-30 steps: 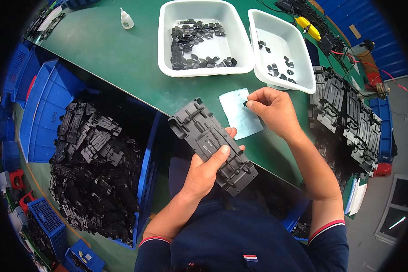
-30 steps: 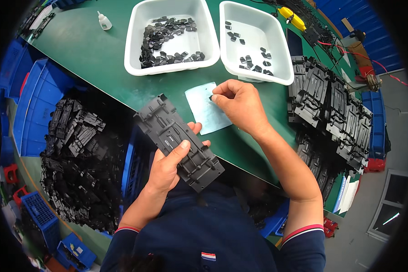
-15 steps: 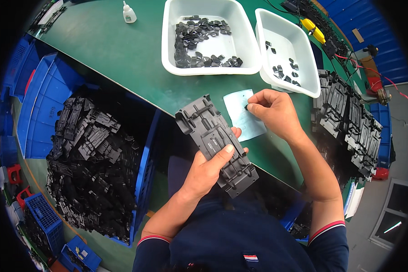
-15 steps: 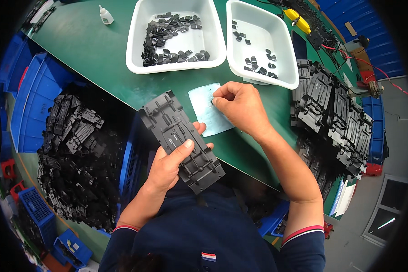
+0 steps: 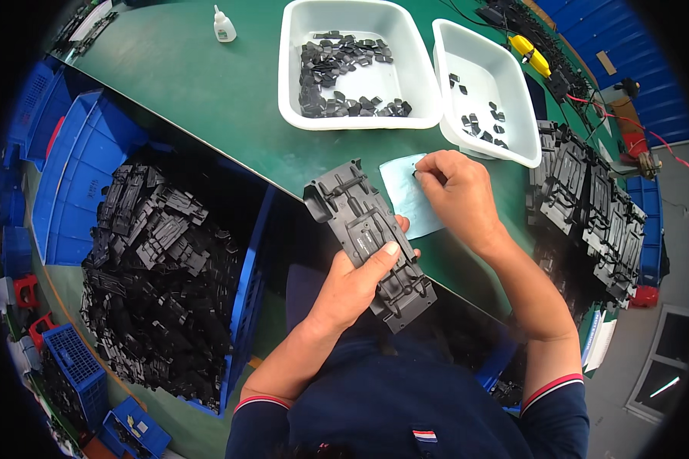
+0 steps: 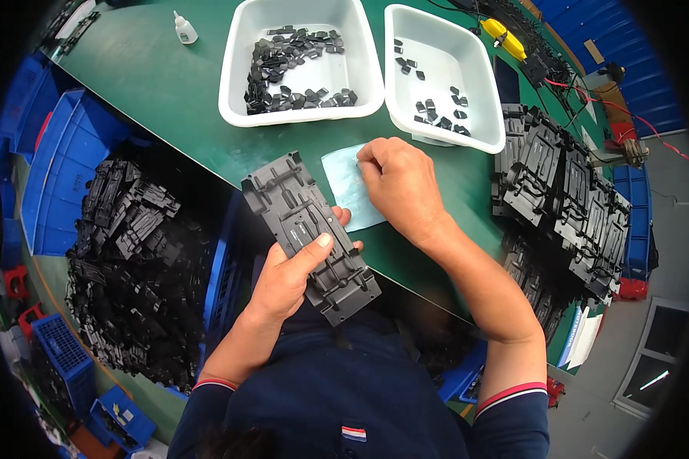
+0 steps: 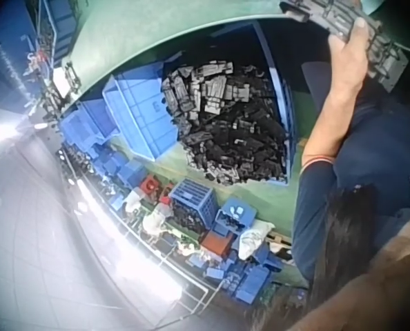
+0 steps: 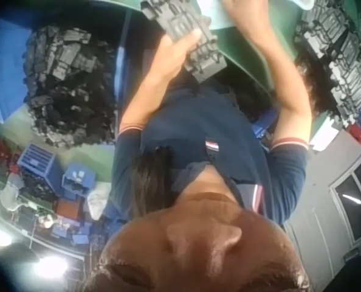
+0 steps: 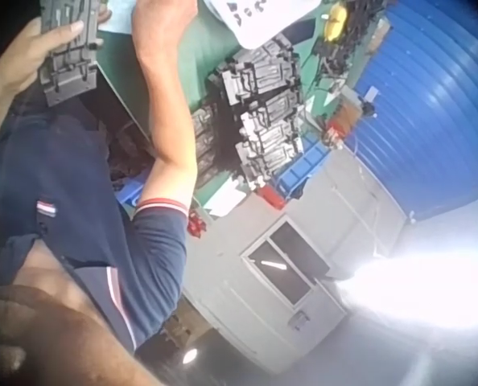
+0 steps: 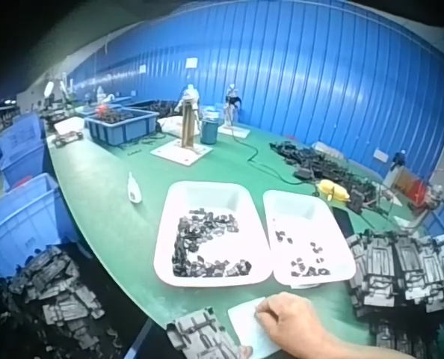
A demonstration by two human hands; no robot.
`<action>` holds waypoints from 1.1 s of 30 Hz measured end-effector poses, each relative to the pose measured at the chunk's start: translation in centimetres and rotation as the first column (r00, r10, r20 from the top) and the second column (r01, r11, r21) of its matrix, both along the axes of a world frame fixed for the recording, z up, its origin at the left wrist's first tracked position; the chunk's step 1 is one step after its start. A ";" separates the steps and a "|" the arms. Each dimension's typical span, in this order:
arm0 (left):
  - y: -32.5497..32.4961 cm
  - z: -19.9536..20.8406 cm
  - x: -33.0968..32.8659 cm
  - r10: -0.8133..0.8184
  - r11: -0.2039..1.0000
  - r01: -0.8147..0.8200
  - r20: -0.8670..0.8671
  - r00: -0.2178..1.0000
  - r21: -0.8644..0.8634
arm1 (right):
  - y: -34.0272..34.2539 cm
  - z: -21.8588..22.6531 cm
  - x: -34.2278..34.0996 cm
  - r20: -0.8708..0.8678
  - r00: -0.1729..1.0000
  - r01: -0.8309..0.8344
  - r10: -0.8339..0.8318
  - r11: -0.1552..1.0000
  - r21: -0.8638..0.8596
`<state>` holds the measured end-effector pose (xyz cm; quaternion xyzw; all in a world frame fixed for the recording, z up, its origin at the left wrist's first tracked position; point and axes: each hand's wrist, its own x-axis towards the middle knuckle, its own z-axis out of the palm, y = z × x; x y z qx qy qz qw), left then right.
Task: The person assembles small black plastic components onto a larger base part by hand, taking the components from a parts bin and attaching them to the base.
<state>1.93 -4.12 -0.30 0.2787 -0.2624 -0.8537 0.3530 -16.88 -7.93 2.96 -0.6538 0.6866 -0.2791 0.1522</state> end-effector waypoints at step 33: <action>3.5 5.0 -0.2 0.204 0.949 -0.254 -0.251 0.946 -0.187 | 12.4 2.6 -2.5 -0.276 0.842 -0.535 0.464 0.646 -0.544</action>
